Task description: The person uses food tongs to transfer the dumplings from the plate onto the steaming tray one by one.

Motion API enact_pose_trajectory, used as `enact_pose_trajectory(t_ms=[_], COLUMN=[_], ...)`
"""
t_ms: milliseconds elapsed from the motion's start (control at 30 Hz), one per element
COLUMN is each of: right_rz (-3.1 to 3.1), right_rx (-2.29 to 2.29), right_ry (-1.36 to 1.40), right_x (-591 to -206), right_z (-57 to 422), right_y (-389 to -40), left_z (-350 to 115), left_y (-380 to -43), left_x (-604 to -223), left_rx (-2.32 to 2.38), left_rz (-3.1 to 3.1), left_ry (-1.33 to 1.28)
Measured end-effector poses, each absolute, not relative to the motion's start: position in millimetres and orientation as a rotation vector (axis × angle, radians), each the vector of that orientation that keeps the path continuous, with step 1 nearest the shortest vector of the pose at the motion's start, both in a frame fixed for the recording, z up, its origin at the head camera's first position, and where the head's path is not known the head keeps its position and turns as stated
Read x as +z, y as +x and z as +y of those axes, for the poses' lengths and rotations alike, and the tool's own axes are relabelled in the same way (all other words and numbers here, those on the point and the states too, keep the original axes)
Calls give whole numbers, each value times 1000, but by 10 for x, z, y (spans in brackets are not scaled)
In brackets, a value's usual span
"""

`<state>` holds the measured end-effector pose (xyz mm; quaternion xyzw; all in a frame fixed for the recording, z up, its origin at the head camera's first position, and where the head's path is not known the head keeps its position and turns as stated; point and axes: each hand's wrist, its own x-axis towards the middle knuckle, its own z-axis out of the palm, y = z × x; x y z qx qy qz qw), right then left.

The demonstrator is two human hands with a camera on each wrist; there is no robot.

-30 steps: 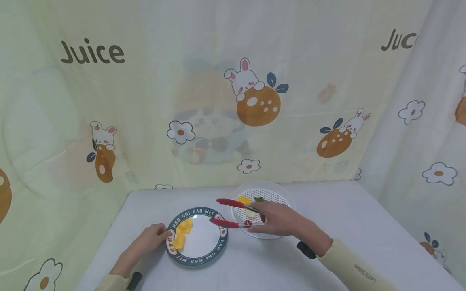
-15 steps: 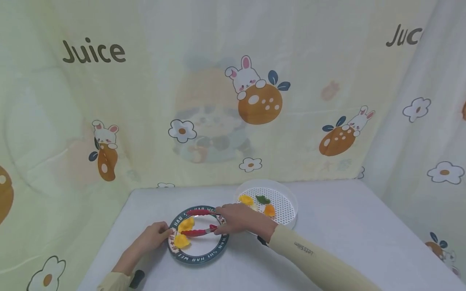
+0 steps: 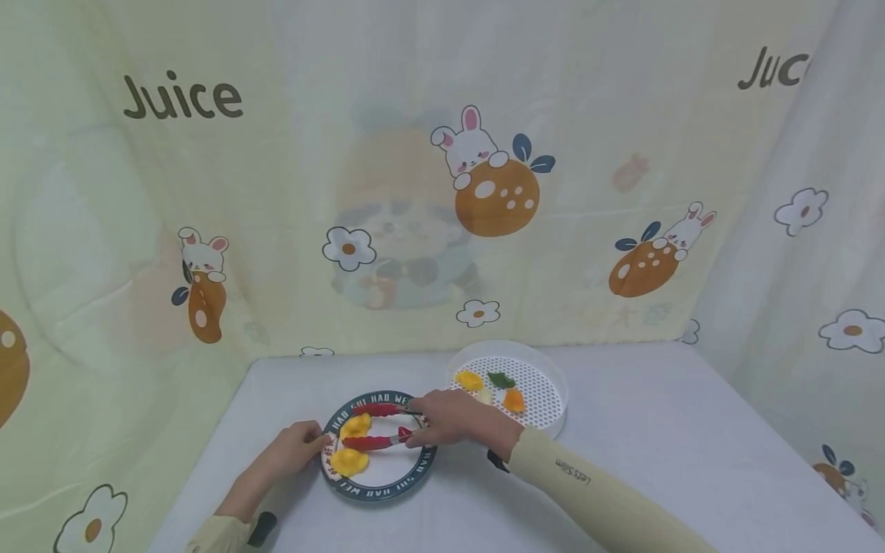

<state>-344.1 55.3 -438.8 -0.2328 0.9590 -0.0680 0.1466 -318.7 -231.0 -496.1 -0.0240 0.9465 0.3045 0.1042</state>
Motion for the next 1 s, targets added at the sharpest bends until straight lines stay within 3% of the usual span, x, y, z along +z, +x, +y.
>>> enact_pose_trajectory(t_ms=[1000], right_rz=[2841], right_rx=[-270], right_ry=[-766], right_x=[-4365], right_z=[758], right_y=[-3386], left_z=[-2281], left_y=[-3149], left_x=[-4906], left_rx=[901], left_rz=[2795], left_ry=[-47])
